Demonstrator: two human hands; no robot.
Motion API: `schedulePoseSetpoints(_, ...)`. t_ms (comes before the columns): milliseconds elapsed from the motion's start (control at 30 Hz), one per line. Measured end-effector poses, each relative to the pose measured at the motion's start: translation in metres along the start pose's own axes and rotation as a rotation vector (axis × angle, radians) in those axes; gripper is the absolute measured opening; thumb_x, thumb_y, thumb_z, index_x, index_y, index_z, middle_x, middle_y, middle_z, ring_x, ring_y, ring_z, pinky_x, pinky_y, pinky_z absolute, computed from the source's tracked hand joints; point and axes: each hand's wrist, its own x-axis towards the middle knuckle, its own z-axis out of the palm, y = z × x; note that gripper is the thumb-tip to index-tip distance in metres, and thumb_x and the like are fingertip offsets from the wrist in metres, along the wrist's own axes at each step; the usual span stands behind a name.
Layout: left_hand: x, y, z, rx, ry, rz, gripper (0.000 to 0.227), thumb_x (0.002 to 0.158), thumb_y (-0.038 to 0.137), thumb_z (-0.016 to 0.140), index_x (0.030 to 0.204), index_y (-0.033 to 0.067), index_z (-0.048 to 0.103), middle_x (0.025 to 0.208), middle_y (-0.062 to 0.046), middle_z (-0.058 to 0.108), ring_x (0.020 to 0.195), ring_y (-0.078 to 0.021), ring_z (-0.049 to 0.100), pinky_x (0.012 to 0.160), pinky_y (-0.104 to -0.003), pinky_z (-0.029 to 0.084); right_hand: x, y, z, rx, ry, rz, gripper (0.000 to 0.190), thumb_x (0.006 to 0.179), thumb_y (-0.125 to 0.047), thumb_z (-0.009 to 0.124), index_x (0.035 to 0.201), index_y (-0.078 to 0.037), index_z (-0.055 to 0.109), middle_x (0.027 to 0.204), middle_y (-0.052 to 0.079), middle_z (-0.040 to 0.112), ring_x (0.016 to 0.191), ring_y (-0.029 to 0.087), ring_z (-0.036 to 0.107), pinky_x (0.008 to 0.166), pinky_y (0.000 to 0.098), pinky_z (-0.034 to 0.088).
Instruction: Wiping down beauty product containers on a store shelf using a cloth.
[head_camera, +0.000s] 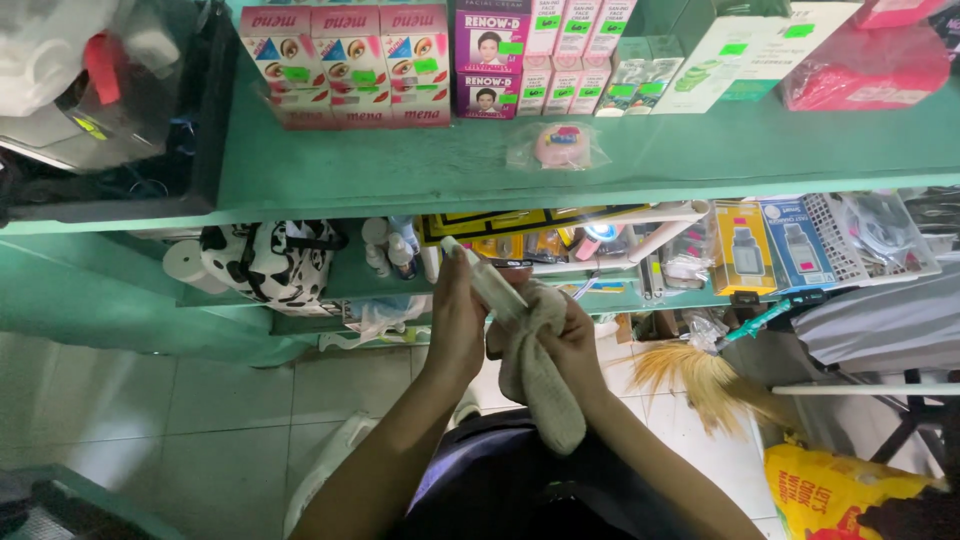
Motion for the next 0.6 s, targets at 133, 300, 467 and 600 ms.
schedulePoseSetpoints(133, 0.017, -0.033, -0.027, -0.138, 0.037, 0.096, 0.068, 0.107, 0.065, 0.03, 0.134, 0.0042, 0.045, 0.091, -0.012, 0.066, 0.082, -0.0228, 0.067, 0.078, -0.039, 0.056, -0.002, 0.007, -0.005, -0.076, 0.065, -0.05, 0.032, 0.106, -0.016, 0.062, 0.132, 0.001, 0.06, 0.113, 0.009, 0.072, 0.098, 0.015, 0.069, 0.083, 0.0301, 0.058)
schedulePoseSetpoints(300, 0.008, -0.044, -0.023, 0.072, -0.123, 0.178, 0.102, 0.087, 0.086, 0.015, 0.156, 0.0102, 0.022, 0.109, -0.02, 0.061, 0.095, -0.0286, 0.062, 0.087, -0.041, 0.049, -0.004, -0.011, 0.017, -0.065, -0.036, 0.026, 0.057, 0.103, -0.017, 0.055, 0.155, -0.005, 0.037, 0.144, 0.011, 0.057, 0.121, 0.019, 0.061, 0.099, 0.0339, 0.052)
schedulePoseSetpoints(467, -0.019, -0.016, -0.008, 0.609, -0.456, 0.386, 0.126, 0.082, 0.096, 0.01, 0.167, 0.004, -0.007, 0.171, -0.03, 0.024, 0.156, -0.0405, 0.034, 0.124, -0.044, 0.032, 0.002, -0.005, 0.018, -0.871, -0.131, -0.338, 0.073, 0.099, -0.01, 0.056, 0.159, 0.004, 0.016, 0.159, 0.025, 0.032, 0.15, 0.032, 0.032, 0.121, 0.0445, 0.028)
schedulePoseSetpoints(600, -0.034, 0.013, 0.01, 0.806, -0.469, 0.323, 0.132, 0.077, 0.099, 0.015, 0.162, 0.0007, -0.01, 0.164, -0.033, 0.031, 0.15, -0.0425, 0.04, 0.118, -0.042, 0.038, 0.002, 0.0, 0.016, -0.583, -0.049, -0.239, 0.061, 0.104, -0.014, 0.054, 0.156, 0.001, 0.026, 0.146, 0.02, 0.048, 0.137, 0.026, 0.048, 0.117, 0.0387, 0.04)
